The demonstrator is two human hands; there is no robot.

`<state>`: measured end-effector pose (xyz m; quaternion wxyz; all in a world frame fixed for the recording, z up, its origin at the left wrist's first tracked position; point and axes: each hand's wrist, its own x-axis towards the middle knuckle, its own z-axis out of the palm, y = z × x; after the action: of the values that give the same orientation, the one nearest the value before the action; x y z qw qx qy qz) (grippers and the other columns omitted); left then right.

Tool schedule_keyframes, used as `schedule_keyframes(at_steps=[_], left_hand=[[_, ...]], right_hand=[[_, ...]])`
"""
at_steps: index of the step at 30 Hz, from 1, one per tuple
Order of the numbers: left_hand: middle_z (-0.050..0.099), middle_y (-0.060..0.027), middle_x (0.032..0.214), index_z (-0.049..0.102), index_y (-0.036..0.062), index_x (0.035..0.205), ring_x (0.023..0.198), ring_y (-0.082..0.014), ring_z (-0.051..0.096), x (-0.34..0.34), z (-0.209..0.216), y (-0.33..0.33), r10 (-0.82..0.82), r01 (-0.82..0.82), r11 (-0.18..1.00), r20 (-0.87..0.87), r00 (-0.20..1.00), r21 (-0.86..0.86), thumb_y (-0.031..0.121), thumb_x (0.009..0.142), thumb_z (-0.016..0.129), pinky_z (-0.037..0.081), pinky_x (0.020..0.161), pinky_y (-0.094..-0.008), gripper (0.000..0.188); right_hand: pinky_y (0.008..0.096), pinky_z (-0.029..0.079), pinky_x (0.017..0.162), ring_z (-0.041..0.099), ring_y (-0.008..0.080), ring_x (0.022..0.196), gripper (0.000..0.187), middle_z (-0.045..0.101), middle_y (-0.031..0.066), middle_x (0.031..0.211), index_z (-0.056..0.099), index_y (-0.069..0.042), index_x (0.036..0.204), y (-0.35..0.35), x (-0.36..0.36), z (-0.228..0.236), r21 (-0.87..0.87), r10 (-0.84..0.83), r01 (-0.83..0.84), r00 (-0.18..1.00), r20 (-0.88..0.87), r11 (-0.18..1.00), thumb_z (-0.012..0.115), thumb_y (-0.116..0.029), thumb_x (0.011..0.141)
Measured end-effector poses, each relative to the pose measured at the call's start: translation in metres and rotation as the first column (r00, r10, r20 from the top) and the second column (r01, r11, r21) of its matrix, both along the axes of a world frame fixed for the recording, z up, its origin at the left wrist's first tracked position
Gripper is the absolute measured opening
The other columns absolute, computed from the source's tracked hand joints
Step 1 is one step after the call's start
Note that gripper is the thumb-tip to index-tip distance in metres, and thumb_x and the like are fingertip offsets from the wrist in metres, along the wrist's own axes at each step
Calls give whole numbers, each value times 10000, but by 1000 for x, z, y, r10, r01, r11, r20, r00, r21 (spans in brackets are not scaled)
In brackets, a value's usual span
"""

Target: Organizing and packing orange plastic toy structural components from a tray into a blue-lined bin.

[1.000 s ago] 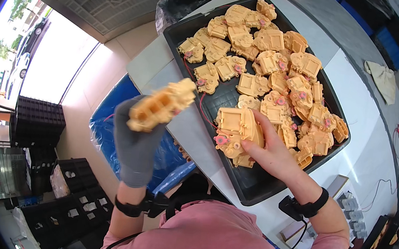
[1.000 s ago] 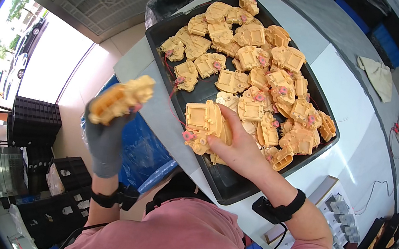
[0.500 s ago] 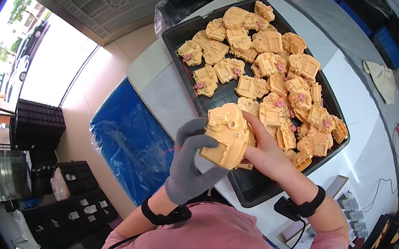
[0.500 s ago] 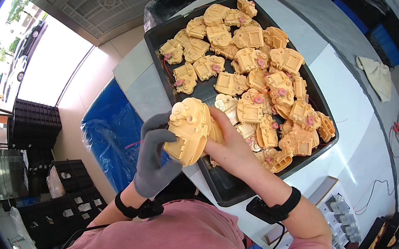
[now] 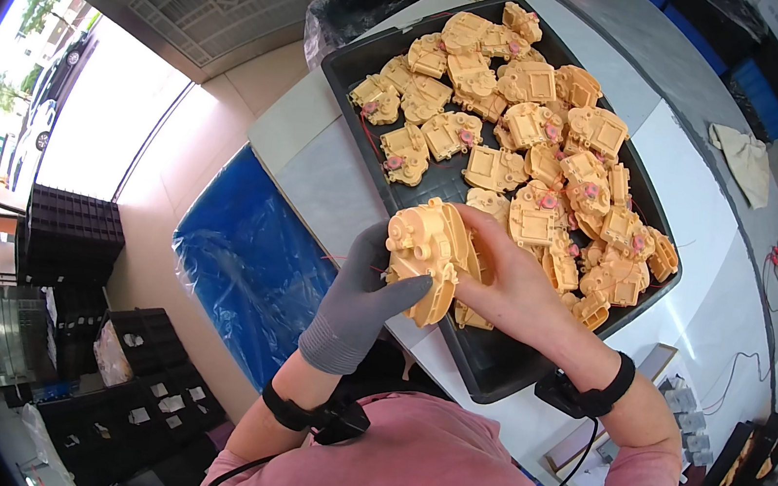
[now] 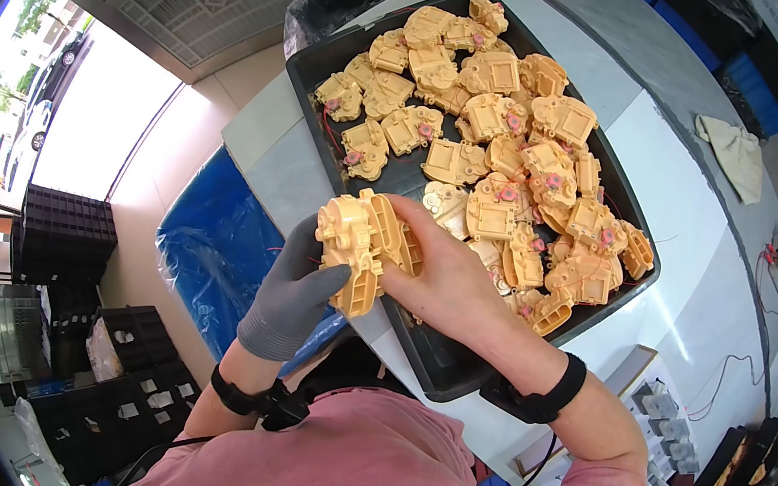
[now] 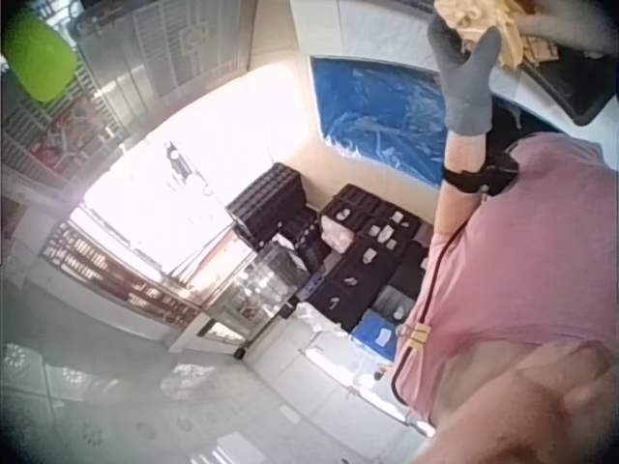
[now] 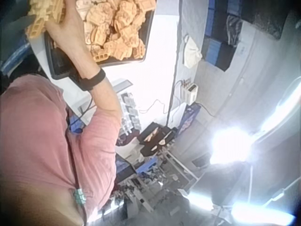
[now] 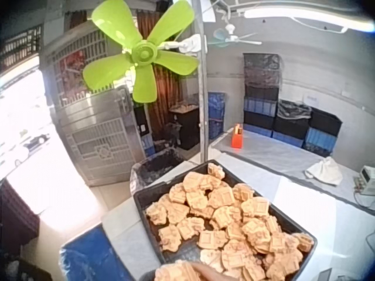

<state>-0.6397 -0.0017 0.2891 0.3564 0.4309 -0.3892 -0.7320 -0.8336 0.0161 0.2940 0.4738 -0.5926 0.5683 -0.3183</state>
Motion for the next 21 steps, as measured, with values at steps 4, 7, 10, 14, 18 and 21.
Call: schedule_keyframes(at_steps=[4, 7, 10, 14, 18, 21], left_hand=[[498, -127, 1281, 338, -22, 1360, 1203, -202, 488, 12, 2, -4, -32, 33, 999, -47, 998, 15, 84, 782, 709, 399, 1018, -331, 695], [514, -137, 1266, 337, -7, 1366, 1173, -221, 527, 25, 1, -6, -12, 12, 1000, -38, 999, 3, 69, 785, 691, 433, 992, -340, 684], [554, -147, 1188, 348, -9, 1369, 1093, -264, 585, 40, -1, -3, 92, -44, 986, -307, 947, 159, 89, 787, 649, 467, 966, -393, 662], [590, -166, 1134, 441, -1, 1286, 1045, -281, 613, 42, -30, -4, 252, -108, 956, -570, 782, 274, 148, 855, 612, 503, 921, -392, 487], [569, -152, 1235, 456, 0, 1292, 1118, -252, 582, 17, -34, -7, 303, -162, 940, -514, 803, 301, 199, 914, 533, 478, 965, -384, 434], [570, -127, 1248, 442, 8, 1318, 1129, -244, 577, 15, -29, -17, 248, -100, 946, -489, 836, 309, 246, 936, 494, 475, 967, -395, 453]], right_hand=[[369, 483, 879, 613, 317, 1047, 626, 606, 192, 1159, 382, -114, 1375, -4, 5, 4, 25, 31, -30, 999, -27, 999, 600, -309, 821], [374, 489, 858, 616, 329, 1018, 623, 612, 196, 1129, 388, -114, 1371, -7, 7, 5, 17, 47, -46, 997, -56, 999, 600, -297, 814], [384, 498, 841, 617, 342, 999, 625, 609, 205, 1126, 394, -116, 1368, -11, 9, 5, -14, 32, -33, 993, -109, 999, 598, -288, 803], [403, 515, 787, 629, 348, 946, 621, 612, 205, 1106, 403, -126, 1361, -12, 19, 6, -98, 23, -44, 978, -206, 994, 603, -303, 800], [414, 520, 748, 636, 353, 888, 618, 618, 202, 1060, 404, -143, 1359, -13, 34, 10, -130, 35, -76, 955, -294, 989, 616, -305, 802], [410, 519, 743, 637, 355, 876, 630, 619, 214, 1043, 389, -118, 1364, -14, 32, 2, -186, 4, -48, 973, -231, 981, 618, -303, 808]])
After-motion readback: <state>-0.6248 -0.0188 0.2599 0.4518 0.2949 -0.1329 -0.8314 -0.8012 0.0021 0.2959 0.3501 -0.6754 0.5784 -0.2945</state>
